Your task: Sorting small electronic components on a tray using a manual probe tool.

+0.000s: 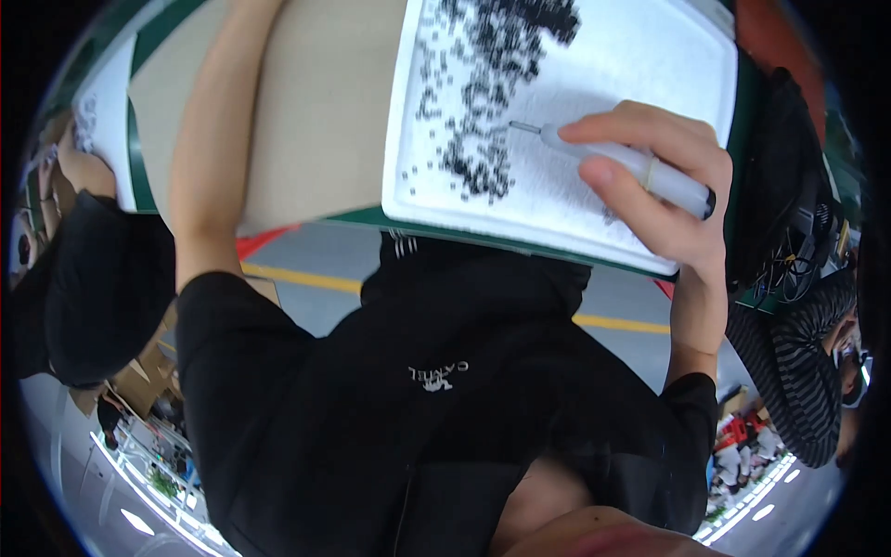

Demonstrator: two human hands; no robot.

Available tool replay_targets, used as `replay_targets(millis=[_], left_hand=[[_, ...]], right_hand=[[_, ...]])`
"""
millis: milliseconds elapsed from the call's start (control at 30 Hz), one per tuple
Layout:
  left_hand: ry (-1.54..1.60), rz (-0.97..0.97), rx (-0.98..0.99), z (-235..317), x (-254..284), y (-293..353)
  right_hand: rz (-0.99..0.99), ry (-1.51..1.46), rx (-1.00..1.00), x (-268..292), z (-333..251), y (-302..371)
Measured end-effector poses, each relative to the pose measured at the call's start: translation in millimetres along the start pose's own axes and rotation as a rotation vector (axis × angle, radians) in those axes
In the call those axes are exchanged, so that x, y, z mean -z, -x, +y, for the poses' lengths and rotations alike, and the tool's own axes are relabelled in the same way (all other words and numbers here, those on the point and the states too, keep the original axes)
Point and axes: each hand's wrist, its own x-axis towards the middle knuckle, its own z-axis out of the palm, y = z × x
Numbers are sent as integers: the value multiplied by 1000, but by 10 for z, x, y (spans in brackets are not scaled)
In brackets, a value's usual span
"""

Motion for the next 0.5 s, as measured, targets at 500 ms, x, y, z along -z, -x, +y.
replay_targets(millis=[500], left_hand=[[1405, -177, 754, 1940, -262, -384]], right_hand=[[777, -26, 86, 199, 148, 261]])
